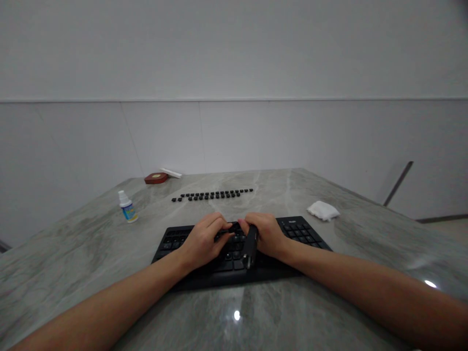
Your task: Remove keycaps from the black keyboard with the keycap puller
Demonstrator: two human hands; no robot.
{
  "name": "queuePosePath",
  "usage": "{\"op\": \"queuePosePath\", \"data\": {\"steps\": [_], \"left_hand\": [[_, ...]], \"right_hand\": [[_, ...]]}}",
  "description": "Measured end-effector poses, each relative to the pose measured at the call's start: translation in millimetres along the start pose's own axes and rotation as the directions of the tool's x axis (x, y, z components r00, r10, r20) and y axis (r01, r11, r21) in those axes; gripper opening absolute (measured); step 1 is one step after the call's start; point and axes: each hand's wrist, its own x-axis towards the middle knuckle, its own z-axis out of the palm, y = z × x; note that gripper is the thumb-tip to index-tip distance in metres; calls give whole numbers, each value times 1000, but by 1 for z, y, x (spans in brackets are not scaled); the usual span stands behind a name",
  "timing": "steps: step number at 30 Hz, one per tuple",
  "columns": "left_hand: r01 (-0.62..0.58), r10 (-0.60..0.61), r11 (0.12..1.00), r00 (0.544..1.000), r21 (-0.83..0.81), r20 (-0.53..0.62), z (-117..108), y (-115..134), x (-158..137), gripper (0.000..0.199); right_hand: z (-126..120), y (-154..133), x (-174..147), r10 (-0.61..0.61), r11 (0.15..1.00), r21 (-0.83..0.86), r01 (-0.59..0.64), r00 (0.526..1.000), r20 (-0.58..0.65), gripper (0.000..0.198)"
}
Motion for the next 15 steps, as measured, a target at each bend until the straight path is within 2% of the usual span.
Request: {"op": "queuePosePath", "data": {"steps": [3, 8, 12, 15], "left_hand": [[31, -31, 999, 1000, -31, -6, -1, 0, -1, 2], [119, -124, 990, 990, -79, -69, -1, -3, 0, 2], [203, -215, 973, 969, -112, -119, -2, -7, 3, 3], [248, -265, 959, 957, -139, -121, -2, -9, 4, 4]], "right_hand": [[1, 3, 1, 66, 998, 14, -66, 998, 10, 38], [-2, 4, 4, 258, 959, 102, -263, 964, 63, 38], [-7, 1, 7, 210, 927, 295, -234, 972, 110, 23], [-8, 1, 10, 238, 871, 388, -300, 950, 200, 24]]}}
